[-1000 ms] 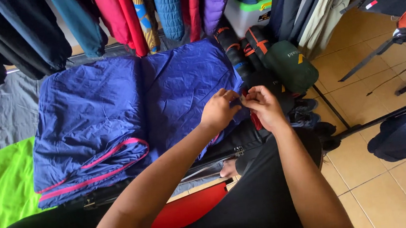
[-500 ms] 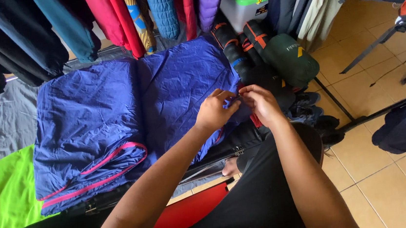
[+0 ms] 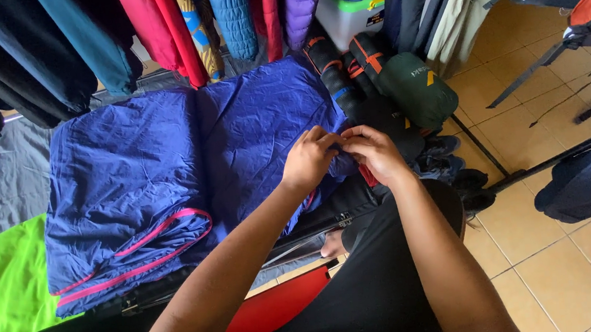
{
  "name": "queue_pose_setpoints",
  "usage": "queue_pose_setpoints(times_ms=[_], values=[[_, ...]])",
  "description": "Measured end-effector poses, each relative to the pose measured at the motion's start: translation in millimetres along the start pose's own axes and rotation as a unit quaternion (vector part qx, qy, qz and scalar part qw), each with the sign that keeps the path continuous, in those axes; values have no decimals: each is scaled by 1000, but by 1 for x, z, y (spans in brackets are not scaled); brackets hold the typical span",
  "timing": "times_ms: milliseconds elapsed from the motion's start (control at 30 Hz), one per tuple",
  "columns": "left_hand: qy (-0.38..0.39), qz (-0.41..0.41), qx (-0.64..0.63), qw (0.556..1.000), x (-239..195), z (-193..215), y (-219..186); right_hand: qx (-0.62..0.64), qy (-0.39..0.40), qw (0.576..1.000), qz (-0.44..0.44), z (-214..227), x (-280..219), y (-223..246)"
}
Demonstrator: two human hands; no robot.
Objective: The person is smoothing out and folding a blue sleeping bag with a white lining on top of a black suitcase.
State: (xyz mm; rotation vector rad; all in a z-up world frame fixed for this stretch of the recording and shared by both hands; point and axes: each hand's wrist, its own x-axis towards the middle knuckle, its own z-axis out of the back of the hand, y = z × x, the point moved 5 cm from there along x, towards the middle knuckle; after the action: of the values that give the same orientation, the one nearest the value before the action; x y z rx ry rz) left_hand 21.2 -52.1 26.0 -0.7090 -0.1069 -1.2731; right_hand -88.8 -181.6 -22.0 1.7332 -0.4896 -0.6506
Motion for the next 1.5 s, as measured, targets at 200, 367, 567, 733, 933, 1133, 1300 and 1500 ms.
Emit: queue_pose_setpoints(times_ms=[200, 367, 567, 733, 933, 1133, 1300, 1500], values=[[-41, -43, 4, 998, 1, -17, 20, -3, 4, 1000, 26, -12, -11, 14], [-71, -89, 41, 993, -1, -22, 17, -13, -1, 999, 46, -10, -4, 4], [-81, -197, 73, 974, 0, -14, 2, -14, -34, 997, 75, 5, 20, -14], [-84, -176, 52, 979, 0, -10, -7, -103, -88, 983, 123, -11, -1, 12], [-82, -180, 40, 979, -7, -2, -31, -140, -187, 956, 178, 26, 25, -11], [137, -74, -115, 981, -48, -15, -47, -83, -232, 961, 121, 42, 23, -14], [145, 31, -78, 986, -41, -26, -32, -47, -197, 976, 78, 31, 24, -16], [32, 150, -111, 982, -16, -55, 7, 24, -87, 995, 46, 12, 17, -9]])
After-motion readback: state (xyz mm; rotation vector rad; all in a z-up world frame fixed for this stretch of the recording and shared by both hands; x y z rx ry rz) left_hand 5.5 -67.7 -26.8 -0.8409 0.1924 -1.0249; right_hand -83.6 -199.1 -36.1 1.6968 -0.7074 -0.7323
